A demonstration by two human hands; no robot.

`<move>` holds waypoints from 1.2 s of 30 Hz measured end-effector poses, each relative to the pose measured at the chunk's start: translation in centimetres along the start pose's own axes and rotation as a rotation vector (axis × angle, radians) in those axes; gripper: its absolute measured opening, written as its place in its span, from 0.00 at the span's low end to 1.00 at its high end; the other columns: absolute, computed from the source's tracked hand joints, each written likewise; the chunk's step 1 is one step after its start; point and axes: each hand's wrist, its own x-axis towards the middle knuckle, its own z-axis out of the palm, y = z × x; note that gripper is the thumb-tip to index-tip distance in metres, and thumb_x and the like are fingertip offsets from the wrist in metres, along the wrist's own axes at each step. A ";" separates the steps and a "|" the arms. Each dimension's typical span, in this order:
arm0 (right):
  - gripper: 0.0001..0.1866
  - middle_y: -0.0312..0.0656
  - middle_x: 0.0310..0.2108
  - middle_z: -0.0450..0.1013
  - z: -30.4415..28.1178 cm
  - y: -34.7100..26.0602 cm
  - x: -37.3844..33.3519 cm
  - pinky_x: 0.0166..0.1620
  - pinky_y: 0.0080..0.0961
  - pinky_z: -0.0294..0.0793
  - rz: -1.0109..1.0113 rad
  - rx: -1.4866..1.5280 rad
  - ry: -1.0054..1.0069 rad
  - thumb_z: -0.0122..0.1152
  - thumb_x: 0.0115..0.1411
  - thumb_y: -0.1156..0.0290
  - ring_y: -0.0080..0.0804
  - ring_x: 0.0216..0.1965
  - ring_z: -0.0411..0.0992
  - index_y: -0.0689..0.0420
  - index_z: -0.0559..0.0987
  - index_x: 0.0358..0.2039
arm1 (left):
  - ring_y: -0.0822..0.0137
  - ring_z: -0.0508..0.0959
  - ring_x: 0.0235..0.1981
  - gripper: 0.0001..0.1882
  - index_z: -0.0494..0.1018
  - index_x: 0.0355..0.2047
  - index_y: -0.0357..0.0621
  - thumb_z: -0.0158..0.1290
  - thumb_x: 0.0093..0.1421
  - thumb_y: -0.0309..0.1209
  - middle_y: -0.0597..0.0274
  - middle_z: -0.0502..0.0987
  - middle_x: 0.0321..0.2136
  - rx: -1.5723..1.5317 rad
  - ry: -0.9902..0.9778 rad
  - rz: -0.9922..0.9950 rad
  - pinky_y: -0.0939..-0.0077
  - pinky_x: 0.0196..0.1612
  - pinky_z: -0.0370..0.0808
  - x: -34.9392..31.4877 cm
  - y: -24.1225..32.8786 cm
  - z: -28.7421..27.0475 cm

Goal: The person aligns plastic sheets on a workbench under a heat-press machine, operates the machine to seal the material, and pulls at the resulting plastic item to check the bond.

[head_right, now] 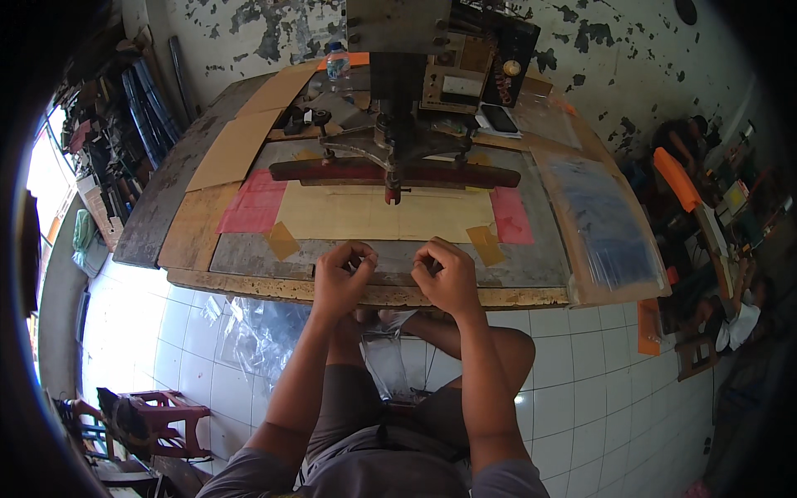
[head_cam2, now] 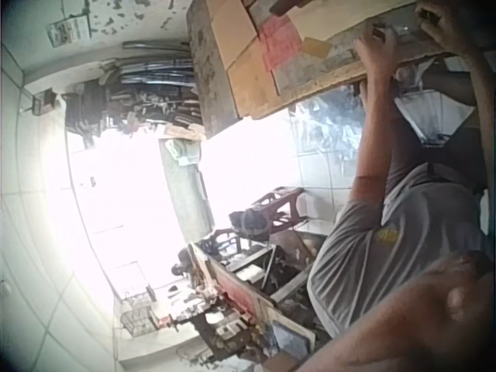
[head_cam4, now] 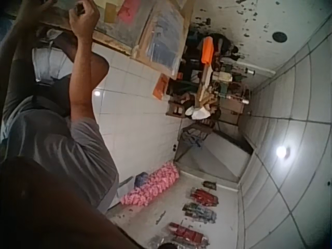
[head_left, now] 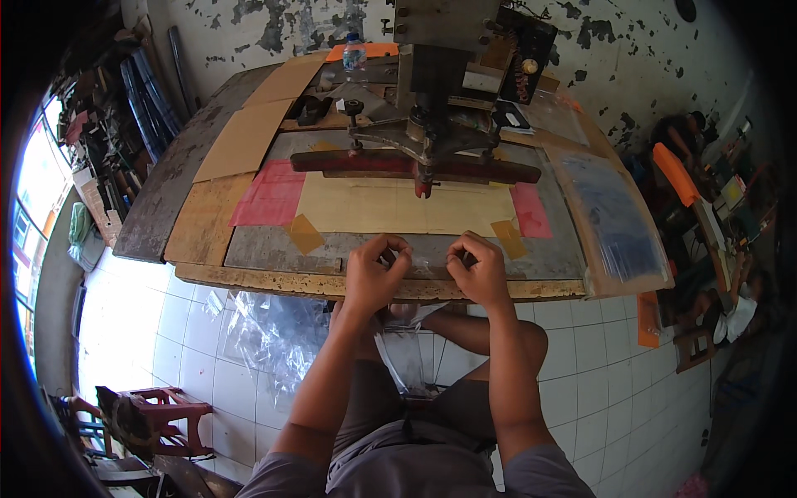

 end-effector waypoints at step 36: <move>0.04 0.43 0.31 0.78 -0.3 -0.7 0.0 0.37 0.27 0.75 -0.068 0.063 -0.089 0.65 0.62 0.76 0.34 0.32 0.78 0.64 0.82 0.34 | 0.71 0.82 0.33 0.07 0.79 0.40 0.36 0.55 0.63 0.24 0.59 0.84 0.31 -0.092 -0.083 0.039 0.76 0.36 0.75 0.5 -0.3 0.6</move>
